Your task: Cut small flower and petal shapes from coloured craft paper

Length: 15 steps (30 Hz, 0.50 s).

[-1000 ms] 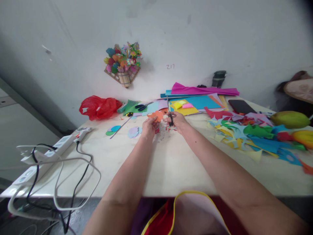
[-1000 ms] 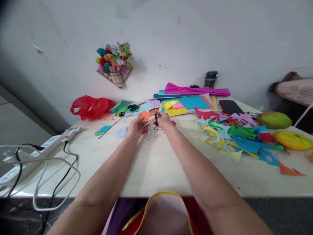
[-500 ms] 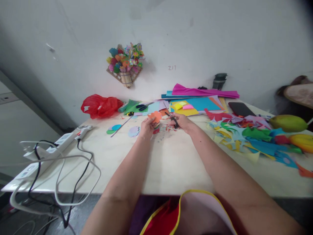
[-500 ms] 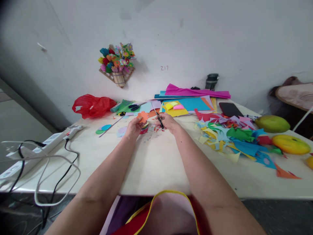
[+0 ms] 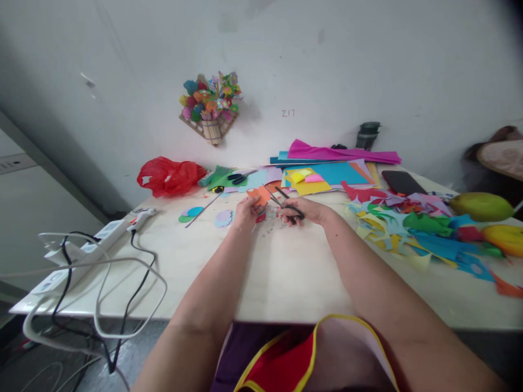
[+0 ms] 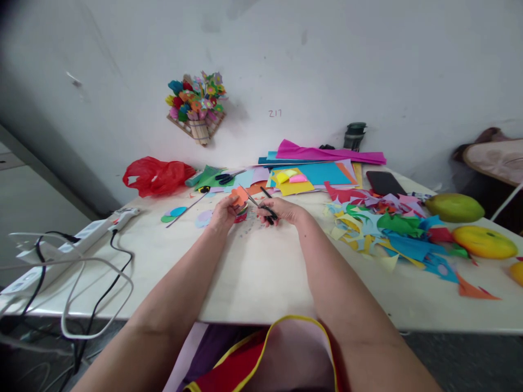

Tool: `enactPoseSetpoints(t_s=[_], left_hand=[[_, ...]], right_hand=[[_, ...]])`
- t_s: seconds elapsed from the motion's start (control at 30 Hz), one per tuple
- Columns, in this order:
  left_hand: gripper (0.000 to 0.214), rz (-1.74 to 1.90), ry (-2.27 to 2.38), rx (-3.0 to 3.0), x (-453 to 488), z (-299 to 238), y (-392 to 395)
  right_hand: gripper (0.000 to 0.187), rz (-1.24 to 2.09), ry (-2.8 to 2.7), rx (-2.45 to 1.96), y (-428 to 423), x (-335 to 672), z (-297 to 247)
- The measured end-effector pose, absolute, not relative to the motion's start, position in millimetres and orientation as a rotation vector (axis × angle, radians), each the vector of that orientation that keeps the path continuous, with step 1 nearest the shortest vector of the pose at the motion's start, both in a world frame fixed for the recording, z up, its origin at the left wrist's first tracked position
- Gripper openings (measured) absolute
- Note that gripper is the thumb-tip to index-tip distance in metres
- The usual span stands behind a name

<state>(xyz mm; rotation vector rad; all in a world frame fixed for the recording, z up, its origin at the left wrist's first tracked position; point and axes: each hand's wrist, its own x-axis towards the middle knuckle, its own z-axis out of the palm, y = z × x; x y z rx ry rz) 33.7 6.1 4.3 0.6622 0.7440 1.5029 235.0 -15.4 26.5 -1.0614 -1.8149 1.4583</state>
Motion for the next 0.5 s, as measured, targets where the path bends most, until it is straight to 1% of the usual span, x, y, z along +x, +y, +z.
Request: enactPoseSetpoints(t_s=[0.37,0.5], left_hand=[[0.022,1.499,0.746,0.615,39.2,9.8,-0.1],[0.021,1.491,0.745,0.625,38.7,10.5,-0.7]], right_hand=[[0.023,1.428,-1.804,-1.084,-21.4,228.3,31.9],[0.025,1.463,-1.797,-1.035,-21.0,229.5,31.0]])
